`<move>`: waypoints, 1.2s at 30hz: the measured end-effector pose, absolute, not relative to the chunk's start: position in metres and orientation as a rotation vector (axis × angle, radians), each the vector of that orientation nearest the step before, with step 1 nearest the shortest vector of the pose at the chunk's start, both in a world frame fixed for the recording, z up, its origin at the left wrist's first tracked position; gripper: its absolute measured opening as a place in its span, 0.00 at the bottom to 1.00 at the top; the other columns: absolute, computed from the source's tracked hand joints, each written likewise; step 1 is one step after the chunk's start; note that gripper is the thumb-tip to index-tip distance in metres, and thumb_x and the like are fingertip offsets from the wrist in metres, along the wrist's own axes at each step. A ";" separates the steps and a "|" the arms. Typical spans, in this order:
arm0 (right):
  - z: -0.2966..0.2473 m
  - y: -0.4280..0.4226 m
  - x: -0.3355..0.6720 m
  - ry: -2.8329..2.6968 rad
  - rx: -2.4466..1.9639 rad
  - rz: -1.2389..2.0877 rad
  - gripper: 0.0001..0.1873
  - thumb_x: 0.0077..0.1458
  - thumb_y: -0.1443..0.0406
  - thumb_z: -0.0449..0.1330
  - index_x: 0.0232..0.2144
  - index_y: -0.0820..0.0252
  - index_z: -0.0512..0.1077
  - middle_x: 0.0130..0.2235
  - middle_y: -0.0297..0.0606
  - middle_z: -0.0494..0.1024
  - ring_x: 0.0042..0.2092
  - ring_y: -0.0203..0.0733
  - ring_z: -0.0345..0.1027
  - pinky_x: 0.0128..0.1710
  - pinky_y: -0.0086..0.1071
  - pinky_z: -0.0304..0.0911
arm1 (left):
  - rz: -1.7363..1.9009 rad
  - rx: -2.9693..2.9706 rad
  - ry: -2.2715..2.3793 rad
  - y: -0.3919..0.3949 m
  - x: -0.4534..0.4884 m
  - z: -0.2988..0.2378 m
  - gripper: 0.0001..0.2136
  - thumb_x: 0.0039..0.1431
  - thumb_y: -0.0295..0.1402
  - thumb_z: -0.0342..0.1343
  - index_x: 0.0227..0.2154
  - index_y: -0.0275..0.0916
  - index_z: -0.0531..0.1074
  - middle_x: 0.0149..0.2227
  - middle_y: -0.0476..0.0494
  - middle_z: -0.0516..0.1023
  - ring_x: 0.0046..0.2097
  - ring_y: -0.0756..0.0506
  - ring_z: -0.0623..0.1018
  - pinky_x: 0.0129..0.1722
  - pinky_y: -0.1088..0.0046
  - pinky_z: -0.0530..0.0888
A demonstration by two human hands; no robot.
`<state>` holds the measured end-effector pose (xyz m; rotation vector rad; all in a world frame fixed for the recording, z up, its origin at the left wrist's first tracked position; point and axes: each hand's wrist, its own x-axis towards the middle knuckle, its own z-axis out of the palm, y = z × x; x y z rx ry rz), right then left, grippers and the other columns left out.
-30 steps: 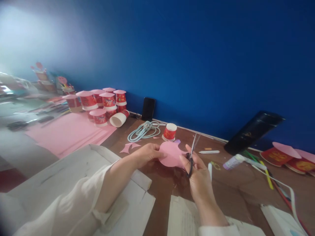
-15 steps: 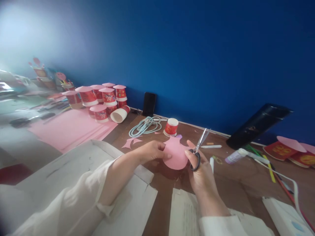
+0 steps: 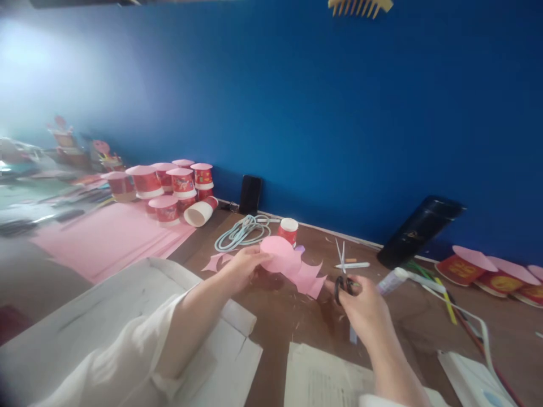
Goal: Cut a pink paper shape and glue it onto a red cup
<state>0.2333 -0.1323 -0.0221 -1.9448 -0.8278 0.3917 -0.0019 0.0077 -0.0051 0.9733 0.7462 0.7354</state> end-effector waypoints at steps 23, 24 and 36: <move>-0.012 -0.125 0.182 -1.571 -2.260 0.295 0.18 0.49 0.59 0.60 0.44 0.50 0.79 0.42 0.41 0.77 0.43 0.47 0.72 0.42 0.33 0.61 | 0.995 0.960 0.841 0.021 -0.002 -0.006 0.12 0.43 0.33 0.63 0.31 0.31 0.76 0.23 0.48 0.74 0.21 0.55 0.66 0.22 0.80 0.61; -0.012 -0.125 0.183 -1.582 -2.244 0.299 0.18 0.49 0.59 0.60 0.44 0.51 0.79 0.42 0.41 0.77 0.43 0.48 0.71 0.42 0.33 0.61 | 0.998 0.962 0.840 0.021 -0.002 -0.006 0.12 0.42 0.33 0.63 0.31 0.32 0.76 0.23 0.48 0.74 0.21 0.55 0.66 0.22 0.80 0.61; -0.012 -0.129 0.184 -1.565 -2.069 0.507 0.08 0.45 0.62 0.62 0.31 0.57 0.76 0.36 0.40 0.79 0.38 0.47 0.72 0.36 0.31 0.61 | 1.005 0.970 0.859 0.017 -0.004 0.000 0.09 0.44 0.32 0.62 0.30 0.32 0.76 0.23 0.47 0.74 0.21 0.55 0.67 0.22 0.80 0.62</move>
